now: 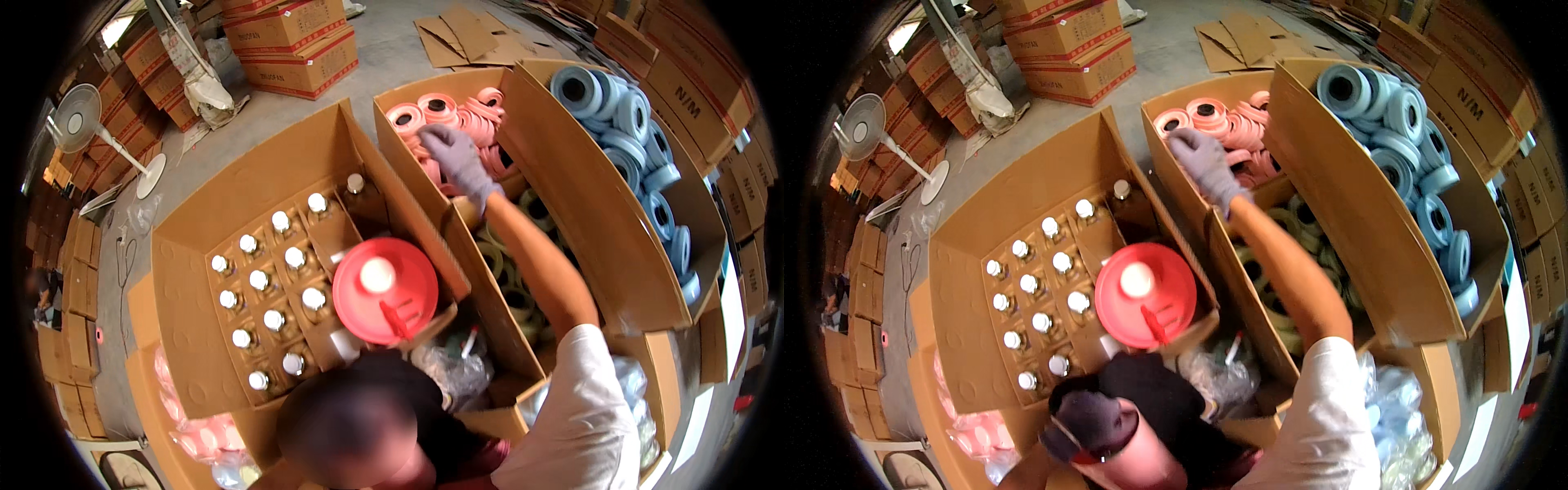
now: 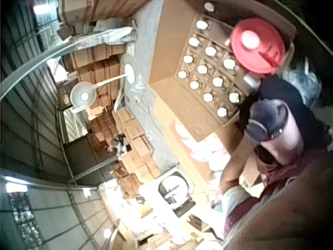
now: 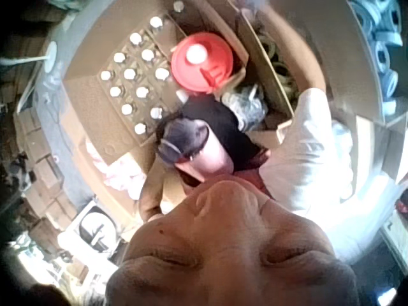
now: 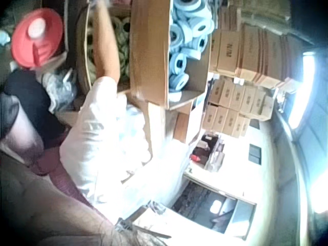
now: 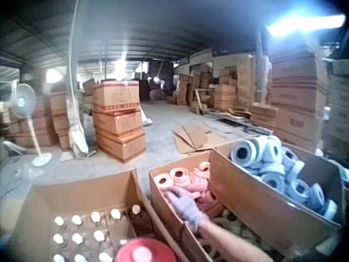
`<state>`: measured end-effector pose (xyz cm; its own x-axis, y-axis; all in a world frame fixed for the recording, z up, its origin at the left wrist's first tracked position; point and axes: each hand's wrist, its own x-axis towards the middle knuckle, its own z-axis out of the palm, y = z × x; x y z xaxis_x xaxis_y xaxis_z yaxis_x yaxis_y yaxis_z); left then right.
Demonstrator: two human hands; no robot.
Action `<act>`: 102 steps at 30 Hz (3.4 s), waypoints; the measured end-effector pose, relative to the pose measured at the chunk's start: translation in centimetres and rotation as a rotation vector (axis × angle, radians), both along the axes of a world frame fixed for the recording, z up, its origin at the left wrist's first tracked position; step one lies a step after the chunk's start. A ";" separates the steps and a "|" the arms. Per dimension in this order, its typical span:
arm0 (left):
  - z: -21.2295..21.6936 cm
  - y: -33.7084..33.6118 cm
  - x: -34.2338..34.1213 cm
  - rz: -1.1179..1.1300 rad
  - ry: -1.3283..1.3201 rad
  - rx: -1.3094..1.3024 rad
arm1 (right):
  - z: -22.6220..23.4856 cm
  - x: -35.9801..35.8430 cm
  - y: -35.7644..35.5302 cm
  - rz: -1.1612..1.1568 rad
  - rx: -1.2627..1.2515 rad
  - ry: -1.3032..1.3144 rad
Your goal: The person sits on the floor in a warehouse and assembles thermos flasks. They pick up a flask body, insert a metal liner, and secure the lid. They then place the assembled unit into a plastic bag and set it aside. This process is repeated for multiple units of different colors.
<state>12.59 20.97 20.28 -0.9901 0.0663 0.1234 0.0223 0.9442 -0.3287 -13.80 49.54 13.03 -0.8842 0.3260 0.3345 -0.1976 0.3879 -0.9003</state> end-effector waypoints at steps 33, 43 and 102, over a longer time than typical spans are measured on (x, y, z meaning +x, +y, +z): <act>-12.9 -20.9 -1.6 -0.741 -0.590 0.714 | 8.1 -9.6 -16.4 1.078 -0.193 -0.487; -7.7 -15.2 -9.2 -0.386 -0.997 0.655 | -2.9 -23.2 7.2 -0.184 0.768 0.218; -3.8 -23.4 -1.8 -0.112 0.016 2.041 | 4.8 10.8 -32.5 0.826 -0.423 -0.336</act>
<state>10.79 -2.40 16.52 -0.9907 -0.1029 0.0886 0.1025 -0.1392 0.9849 -2.99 17.02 17.83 -0.9156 -0.4014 0.0221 0.0302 -0.1235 -0.9919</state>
